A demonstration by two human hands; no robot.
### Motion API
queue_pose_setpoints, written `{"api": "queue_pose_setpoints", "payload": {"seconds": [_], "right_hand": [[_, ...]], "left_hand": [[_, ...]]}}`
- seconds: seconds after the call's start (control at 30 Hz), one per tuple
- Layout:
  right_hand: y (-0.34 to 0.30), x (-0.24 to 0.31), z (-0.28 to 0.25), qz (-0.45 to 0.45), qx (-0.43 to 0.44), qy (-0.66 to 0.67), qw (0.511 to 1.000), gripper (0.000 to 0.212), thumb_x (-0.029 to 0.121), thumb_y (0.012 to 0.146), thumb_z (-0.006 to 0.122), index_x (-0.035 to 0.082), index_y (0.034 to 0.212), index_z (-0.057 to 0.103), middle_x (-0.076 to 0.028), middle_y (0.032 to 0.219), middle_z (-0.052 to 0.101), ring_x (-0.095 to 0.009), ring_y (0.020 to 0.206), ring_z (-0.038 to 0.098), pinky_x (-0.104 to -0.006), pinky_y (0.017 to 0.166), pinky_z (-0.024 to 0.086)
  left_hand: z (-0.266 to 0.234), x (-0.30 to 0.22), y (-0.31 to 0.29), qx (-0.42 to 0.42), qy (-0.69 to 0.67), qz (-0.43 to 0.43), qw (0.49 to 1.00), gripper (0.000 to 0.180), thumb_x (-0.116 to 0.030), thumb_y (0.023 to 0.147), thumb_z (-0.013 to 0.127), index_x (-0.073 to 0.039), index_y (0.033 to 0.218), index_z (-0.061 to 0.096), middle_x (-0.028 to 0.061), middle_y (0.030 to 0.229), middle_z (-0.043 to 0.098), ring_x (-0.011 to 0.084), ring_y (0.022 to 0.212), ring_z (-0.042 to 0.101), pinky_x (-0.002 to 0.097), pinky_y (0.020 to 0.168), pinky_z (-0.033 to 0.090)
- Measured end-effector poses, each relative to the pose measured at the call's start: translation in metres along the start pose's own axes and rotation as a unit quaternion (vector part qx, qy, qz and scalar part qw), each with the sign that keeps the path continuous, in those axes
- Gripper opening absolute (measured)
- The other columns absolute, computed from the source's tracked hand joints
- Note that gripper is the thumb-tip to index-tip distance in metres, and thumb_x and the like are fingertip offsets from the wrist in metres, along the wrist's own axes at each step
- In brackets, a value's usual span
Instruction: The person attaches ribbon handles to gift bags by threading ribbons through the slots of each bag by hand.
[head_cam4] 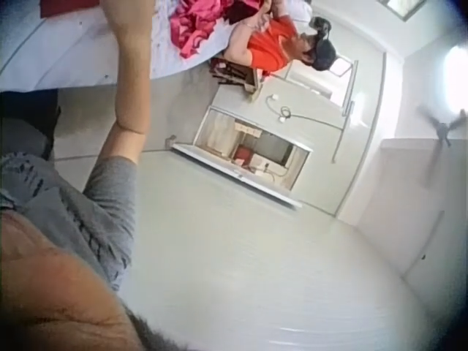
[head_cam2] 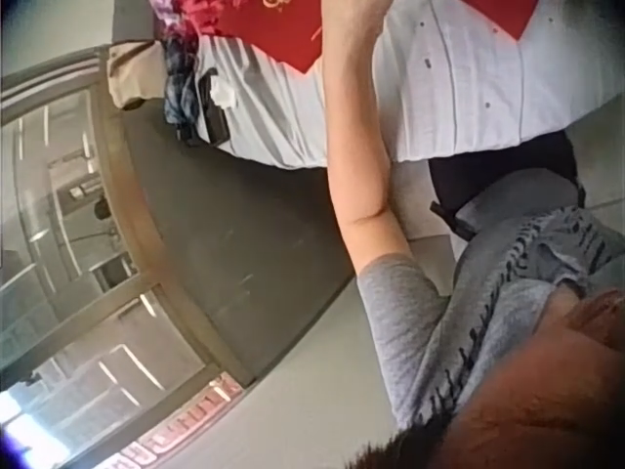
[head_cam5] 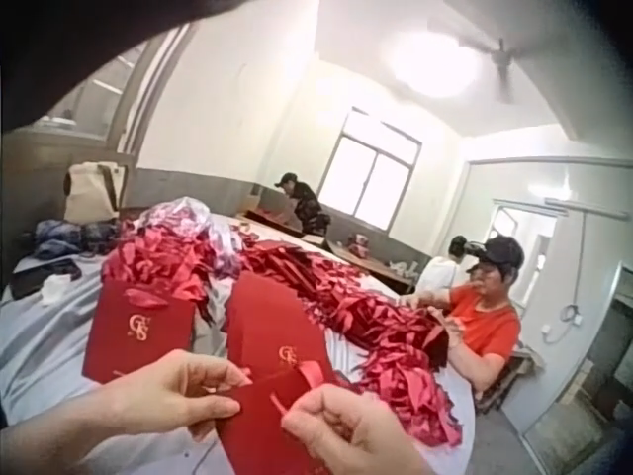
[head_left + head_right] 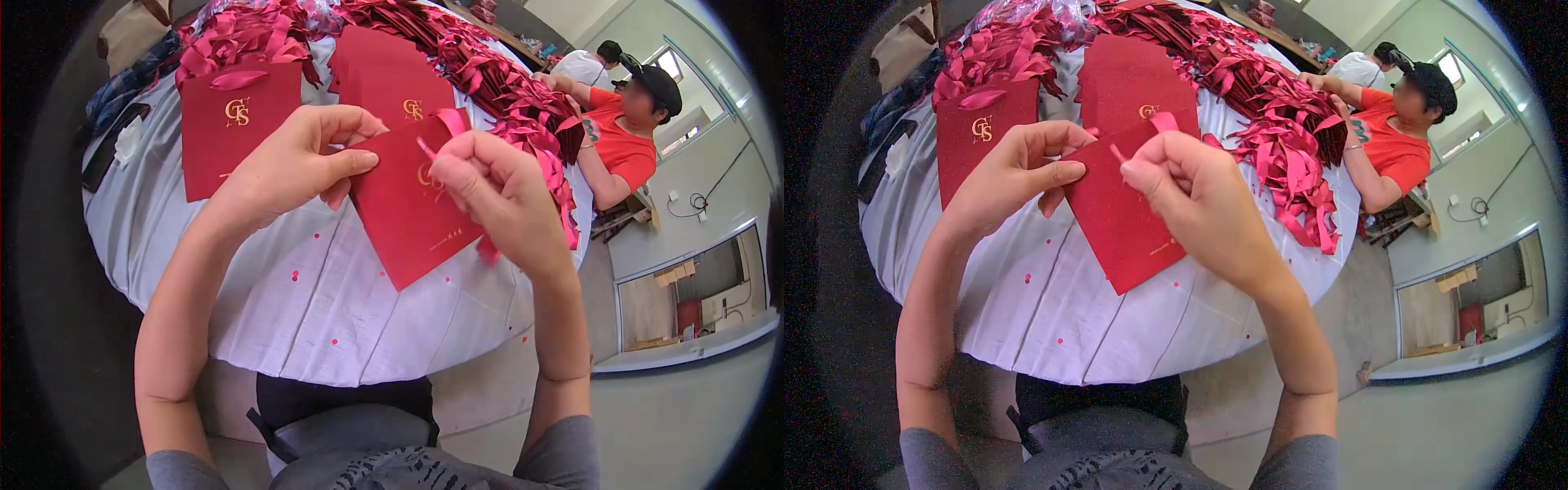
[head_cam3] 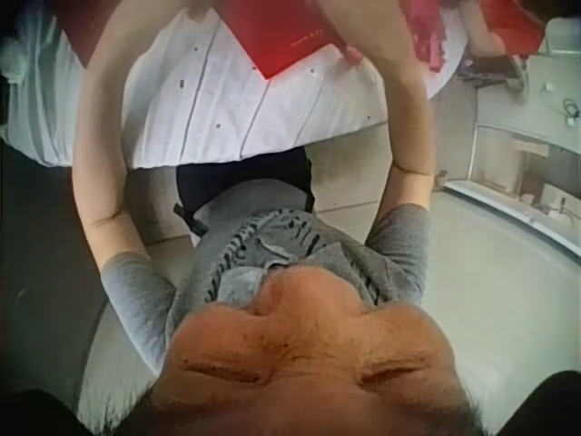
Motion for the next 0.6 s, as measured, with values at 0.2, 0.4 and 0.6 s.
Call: {"api": "queue_pose_setpoints", "payload": {"seconds": [0.2,0.4,0.6], "right_hand": [[-0.009,-0.004,0.007,-0.006,-0.062,-0.077,0.995,0.008,0.007,0.090,0.058,0.000,0.085,0.057,0.006,0.069,0.051,0.001,0.061,0.044,-0.0146,0.053,0.034],[-0.009,-0.002,0.015,-0.042,-0.077,-0.100,0.991,0.010,0.006,0.087,0.060,0.000,0.081,0.055,0.002,0.062,0.048,-0.002,0.057,0.041,-0.0195,0.050,0.033],[-0.010,0.005,0.015,-0.039,-0.081,-0.083,0.992,0.011,0.006,0.085,0.060,0.000,0.078,0.055,0.000,0.058,0.046,-0.003,0.056,0.040,-0.0232,0.048,0.034]], "left_hand": [[0.007,-0.009,-0.002,0.035,0.005,0.027,0.999,0.025,-0.008,0.086,0.062,0.000,0.110,0.058,0.0004,0.080,0.061,0.0035,0.054,0.051,0.0186,0.046,0.041],[0.009,-0.016,-0.008,0.033,0.004,0.045,0.998,0.023,-0.005,0.086,0.061,0.001,0.109,0.059,0.0065,0.099,0.064,0.0034,0.057,0.052,0.0192,0.047,0.042],[0.014,-0.023,-0.012,0.024,0.019,0.059,0.998,0.022,-0.001,0.085,0.059,0.002,0.107,0.059,0.0135,0.126,0.055,0.0023,0.060,0.053,0.0189,0.047,0.042]]}}
Point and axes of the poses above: each hand's wrist, its own y-axis towards the middle knuckle, its own z-axis out of the palm, x = y × z, the point moved 9 cm from there along y, towards the middle knuckle
